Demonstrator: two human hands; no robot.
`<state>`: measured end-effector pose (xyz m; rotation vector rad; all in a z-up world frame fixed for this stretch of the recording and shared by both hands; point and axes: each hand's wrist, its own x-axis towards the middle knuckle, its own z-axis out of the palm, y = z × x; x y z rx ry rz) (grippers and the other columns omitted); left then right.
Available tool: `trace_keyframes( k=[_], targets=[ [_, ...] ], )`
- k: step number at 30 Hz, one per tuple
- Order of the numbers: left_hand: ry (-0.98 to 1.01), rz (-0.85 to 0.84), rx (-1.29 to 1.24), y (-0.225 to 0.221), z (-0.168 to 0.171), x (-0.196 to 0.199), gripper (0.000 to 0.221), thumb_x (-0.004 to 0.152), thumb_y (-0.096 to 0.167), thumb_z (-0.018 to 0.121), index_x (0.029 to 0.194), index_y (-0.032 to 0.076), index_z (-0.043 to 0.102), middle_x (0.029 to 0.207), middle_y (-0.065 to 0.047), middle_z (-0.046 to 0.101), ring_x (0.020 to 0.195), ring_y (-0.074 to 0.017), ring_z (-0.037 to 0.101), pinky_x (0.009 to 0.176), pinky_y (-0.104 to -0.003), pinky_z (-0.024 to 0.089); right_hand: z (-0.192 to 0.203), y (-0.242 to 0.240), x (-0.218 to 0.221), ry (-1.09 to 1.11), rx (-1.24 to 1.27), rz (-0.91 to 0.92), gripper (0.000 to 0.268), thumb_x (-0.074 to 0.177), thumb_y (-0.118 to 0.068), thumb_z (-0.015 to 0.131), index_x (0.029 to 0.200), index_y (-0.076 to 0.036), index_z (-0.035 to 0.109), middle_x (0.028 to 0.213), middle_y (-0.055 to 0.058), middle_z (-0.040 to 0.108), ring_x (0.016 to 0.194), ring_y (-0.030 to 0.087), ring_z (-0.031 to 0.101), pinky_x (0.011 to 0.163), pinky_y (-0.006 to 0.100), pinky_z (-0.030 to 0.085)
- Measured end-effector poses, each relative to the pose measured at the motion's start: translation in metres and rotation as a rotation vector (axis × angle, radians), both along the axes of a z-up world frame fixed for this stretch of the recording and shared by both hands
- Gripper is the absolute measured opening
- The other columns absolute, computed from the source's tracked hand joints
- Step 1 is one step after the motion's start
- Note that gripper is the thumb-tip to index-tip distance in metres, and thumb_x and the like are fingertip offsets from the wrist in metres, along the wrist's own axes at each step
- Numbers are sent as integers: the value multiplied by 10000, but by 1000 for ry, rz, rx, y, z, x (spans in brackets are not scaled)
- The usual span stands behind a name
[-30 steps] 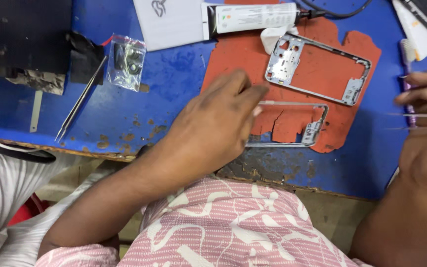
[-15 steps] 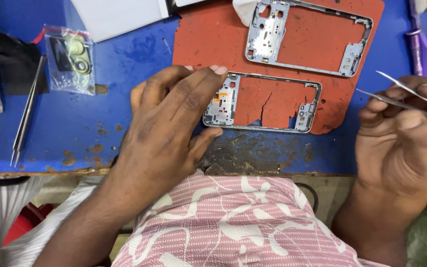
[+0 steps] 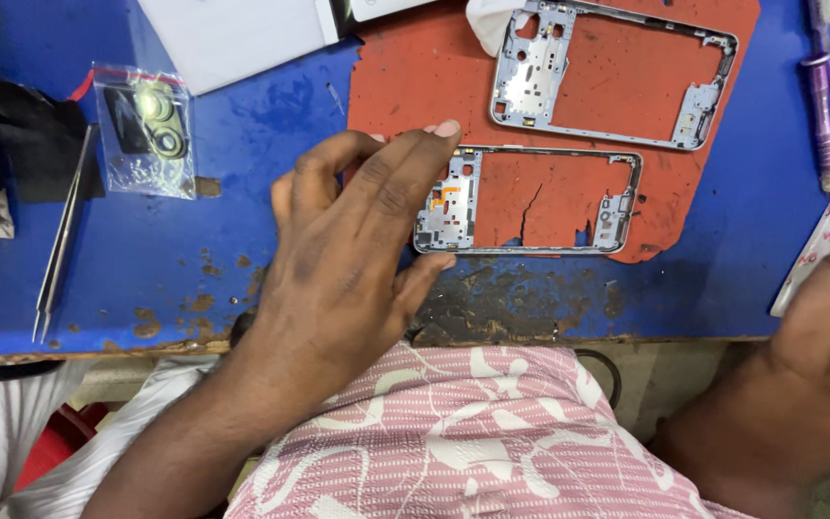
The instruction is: The person cleans a smartphone motherboard with a tissue, then uses tweezers to remove and install small components and gaskets into the phone's metal frame. The person handles the frame and components one at a time, placing parts into specific slots.
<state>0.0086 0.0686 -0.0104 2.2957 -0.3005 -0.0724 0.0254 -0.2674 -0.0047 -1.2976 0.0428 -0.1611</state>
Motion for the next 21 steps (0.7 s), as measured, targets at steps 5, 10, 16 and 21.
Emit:
trace_keyframes(
  k=[5, 10, 16, 21],
  targets=[
    [11, 3, -11, 0, -1, 0, 939, 863, 252, 884, 1596, 134, 309, 1513, -79, 519, 1314, -312, 470, 1055, -517, 359, -1, 31, -7, -93, -189, 34, 212, 1074, -25, 683, 1195, -14, 509, 1069, 136, 681, 936, 230, 735, 825, 305, 654],
    [-18, 5, -95, 6, 2, 1, 964, 793, 192, 885, 1550, 134, 289, 1531, -106, 479, 1316, -344, 456, 1056, -528, 368, -8, 87, -10, -190, -509, 189, 257, 1053, 15, 700, 1207, -13, 496, 1078, 142, 702, 962, 242, 767, 841, 316, 685],
    [20, 4, -117, 10, 4, 4, 991, 783, 168, 889, 1560, 112, 276, 1483, -92, 517, 1307, -333, 487, 1058, -533, 374, 5, 120, -9, -41, -838, 359, 279, 963, 67, 720, 1135, 47, 502, 1041, 203, 701, 912, 216, 763, 747, 254, 644],
    [16, 13, -142, 12, 4, 6, 930, 816, 136, 850, 1549, 87, 279, 1449, -109, 543, 1292, -334, 495, 1039, -529, 375, 4, 132, -7, -61, -1053, 372, 311, 871, 14, 806, 1019, 42, 534, 1013, 154, 731, 833, 149, 744, 686, 245, 595]
  ],
)
